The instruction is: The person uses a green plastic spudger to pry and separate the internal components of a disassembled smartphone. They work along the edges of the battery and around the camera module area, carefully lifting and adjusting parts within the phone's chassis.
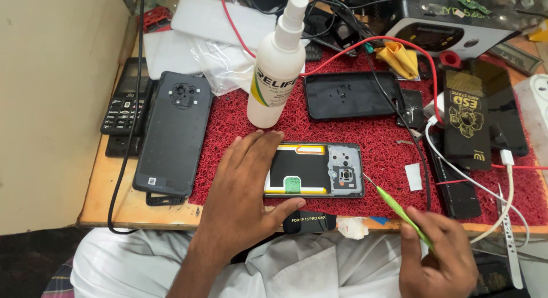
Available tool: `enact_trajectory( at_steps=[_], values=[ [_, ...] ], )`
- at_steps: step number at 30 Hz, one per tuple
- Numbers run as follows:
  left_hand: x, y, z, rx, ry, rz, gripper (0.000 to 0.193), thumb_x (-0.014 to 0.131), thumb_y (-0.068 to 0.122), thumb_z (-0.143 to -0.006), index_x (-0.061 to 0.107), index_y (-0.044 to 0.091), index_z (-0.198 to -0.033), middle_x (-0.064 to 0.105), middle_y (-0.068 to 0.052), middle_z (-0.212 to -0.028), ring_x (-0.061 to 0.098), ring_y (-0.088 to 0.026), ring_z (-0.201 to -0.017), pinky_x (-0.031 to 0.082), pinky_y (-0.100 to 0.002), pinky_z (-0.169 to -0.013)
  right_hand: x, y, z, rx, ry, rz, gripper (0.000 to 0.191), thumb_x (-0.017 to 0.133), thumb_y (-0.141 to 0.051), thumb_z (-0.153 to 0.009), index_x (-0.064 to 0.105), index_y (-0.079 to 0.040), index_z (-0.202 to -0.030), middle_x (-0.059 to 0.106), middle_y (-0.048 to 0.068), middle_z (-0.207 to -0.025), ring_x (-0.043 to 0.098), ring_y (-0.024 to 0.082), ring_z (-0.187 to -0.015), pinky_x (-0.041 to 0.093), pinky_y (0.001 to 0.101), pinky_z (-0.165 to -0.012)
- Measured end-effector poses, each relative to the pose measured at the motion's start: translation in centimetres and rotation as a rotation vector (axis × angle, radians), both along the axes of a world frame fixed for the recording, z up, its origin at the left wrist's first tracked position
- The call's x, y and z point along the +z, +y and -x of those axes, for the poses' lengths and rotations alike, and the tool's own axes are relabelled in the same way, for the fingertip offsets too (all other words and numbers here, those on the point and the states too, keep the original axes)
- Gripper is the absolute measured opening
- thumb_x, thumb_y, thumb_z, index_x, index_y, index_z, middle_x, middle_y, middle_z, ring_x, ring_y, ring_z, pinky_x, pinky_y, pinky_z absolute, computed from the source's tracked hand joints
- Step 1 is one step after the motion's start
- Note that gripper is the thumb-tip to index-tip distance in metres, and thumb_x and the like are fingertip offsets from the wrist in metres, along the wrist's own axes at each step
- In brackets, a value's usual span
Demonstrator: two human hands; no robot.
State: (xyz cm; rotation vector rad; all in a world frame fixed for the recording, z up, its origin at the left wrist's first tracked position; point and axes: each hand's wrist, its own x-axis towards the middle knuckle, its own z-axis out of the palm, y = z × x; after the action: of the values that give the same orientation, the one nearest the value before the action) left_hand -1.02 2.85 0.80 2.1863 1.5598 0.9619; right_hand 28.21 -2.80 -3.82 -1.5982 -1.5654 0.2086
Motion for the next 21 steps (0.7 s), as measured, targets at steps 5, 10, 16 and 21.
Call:
enact_trajectory(
  at_steps=[5, 10, 16, 21],
  values=[
    [0.4, -0.3, 0.6, -0.050, -0.094, 0.079, 0.101, 0.089, 0.031, -0.069, 0.039, -0.001, -0.150, 0.050, -0.023, -0.148, 0.040, -0.041, -0.144, 0.031, -0.049, -0.120, -3.4, -2.3, -0.2, -0.024, 0.095, -0.009, 0.026, 0.077, -0.006, -0.097, 0.074, -0.009, -0.123, 0.068, 0.010, -0.109, 0.064, 0.007, -0.082, 0.043, 0.0158, -0.053],
    [1.3, -1.0, 3.1, -0.056, -0.093, 0.131, 0.109, 0.090, 0.022, -0.067, 0.029, 0.001, -0.155, 0.044, -0.024, -0.154, 0.036, -0.042, -0.147, 0.028, -0.048, -0.122, -4.4, -3.0, 2.1, -0.003, 0.060, 0.043, 0.029, 0.078, -0.005, -0.090, 0.075, -0.012, -0.118, 0.068, 0.008, -0.108, 0.061, 0.008, -0.073, 0.038, 0.0192, -0.044],
    [1.1, -1.4, 4.7, -0.049, -0.113, 0.135, 0.107, 0.089, 0.022, -0.073, 0.027, 0.003, -0.158, 0.044, -0.021, -0.158, 0.039, -0.042, -0.148, 0.029, -0.048, -0.124, -3.2, -1.2, 6.3, 0.212, -0.078, -0.076, 0.034, 0.081, 0.000, -0.083, 0.076, -0.012, -0.113, 0.067, 0.005, -0.101, 0.061, 0.020, -0.090, 0.046, 0.0275, -0.065],
    [0.0, -1.7, 4.7, -0.055, -0.139, 0.094, 0.107, 0.088, 0.025, -0.075, 0.027, 0.003, -0.159, 0.044, -0.021, -0.159, 0.041, -0.040, -0.148, 0.029, -0.048, -0.125, -1.3, -0.2, 9.9, 0.303, -0.145, -0.197, 0.037, 0.083, 0.004, -0.076, 0.076, -0.011, -0.109, 0.067, 0.005, -0.101, 0.061, 0.025, -0.093, 0.049, 0.0398, -0.087]
  ],
)
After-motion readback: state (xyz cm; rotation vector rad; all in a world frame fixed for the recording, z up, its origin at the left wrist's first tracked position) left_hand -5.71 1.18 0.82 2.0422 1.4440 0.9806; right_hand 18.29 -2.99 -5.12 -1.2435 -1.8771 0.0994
